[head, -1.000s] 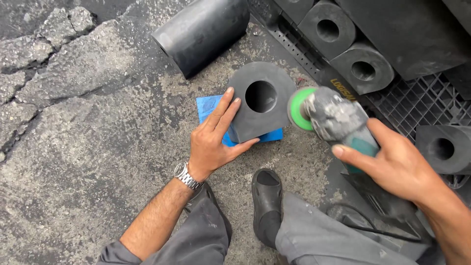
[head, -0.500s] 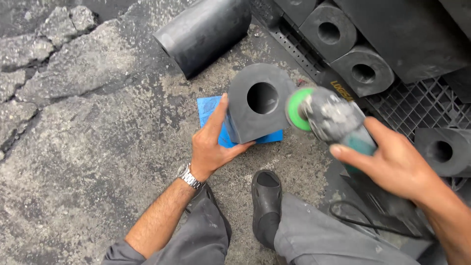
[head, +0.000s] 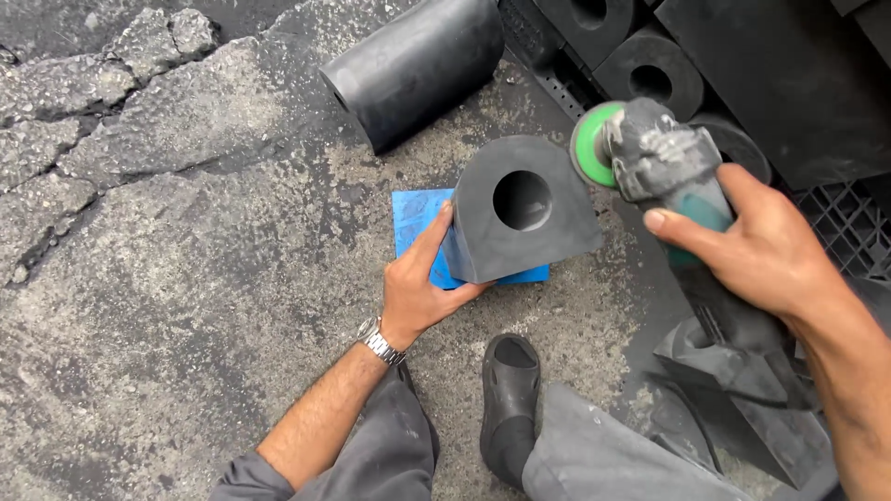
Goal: Using an angle grinder to smooth and shape industrial rubber or plastic components.
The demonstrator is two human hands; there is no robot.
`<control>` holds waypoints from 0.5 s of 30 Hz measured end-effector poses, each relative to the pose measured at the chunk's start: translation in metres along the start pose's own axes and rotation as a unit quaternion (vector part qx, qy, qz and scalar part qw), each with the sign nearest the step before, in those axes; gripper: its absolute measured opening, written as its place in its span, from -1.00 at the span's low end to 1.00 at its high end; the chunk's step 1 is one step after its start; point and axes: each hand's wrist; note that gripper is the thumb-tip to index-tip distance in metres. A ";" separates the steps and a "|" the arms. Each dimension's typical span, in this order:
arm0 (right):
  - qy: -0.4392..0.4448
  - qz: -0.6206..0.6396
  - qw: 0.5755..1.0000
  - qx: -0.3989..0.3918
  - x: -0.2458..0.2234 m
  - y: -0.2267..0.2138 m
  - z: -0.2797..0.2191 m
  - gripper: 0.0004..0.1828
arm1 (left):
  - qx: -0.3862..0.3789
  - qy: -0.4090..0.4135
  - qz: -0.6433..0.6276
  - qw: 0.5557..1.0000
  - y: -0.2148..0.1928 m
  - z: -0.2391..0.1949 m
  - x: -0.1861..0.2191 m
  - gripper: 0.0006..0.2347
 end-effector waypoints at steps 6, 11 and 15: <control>-0.029 0.041 0.998 -0.029 -0.037 0.005 0.003 -0.42 | 0.006 0.002 0.002 1.000 -0.004 0.001 -0.001 -0.15; 0.037 -0.069 0.995 -0.066 -0.035 -0.002 -0.009 -0.38 | -0.002 0.000 -0.016 1.000 -0.003 0.002 0.002 -0.16; 0.042 -0.006 0.996 -0.083 0.023 0.001 -0.045 -0.36 | -0.006 -0.007 -0.009 1.000 -0.002 0.000 0.000 -0.16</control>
Point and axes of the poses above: each hand's wrist, its own z-axis towards the middle knuckle, its own y-axis out of the palm, x = y × z, and after that the axes turned 2 degrees about -z, right-handed
